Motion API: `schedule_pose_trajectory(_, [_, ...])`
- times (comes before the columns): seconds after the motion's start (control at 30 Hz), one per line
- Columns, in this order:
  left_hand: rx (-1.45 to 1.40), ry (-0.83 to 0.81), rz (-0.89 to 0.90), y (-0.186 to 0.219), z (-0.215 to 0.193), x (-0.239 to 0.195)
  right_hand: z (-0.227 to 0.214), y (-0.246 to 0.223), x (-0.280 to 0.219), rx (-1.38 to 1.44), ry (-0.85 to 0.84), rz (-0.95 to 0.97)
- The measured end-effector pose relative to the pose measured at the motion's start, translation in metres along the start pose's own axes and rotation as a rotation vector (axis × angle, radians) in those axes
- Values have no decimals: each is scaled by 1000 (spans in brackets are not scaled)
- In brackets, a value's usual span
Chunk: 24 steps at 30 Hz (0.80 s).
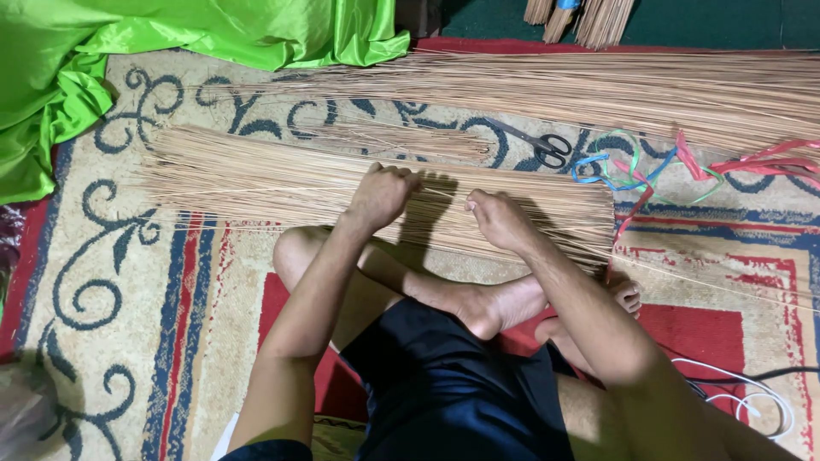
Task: Organizing and bundling thin wooden sticks on the floor using scissors
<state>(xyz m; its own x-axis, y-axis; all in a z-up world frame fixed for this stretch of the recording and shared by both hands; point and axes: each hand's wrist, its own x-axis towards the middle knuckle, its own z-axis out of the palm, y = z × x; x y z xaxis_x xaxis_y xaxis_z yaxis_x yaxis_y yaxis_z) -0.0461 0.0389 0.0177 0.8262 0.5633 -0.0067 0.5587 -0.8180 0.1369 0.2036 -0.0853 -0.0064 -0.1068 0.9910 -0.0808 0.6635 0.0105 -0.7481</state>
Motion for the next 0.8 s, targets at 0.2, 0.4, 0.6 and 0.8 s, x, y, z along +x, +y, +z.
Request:
schedule_pose_trajectory(0.2, [-374,495,-325,-26,28,-12,-8,9,13,36,-7,78])
schedule_pose_trajectory(0.4, [-1672,531,-364,70,90,27,-4,28,34,118,-14,151])
schedule_pose_trajectory(0.6, [-2138,841,-580,96,96,89,-14,16,47,313,-94,244])
schedule_pose_trajectory(0.8, [-2086,778,-675,74,129,102,-35,149,71,-167,50,411])
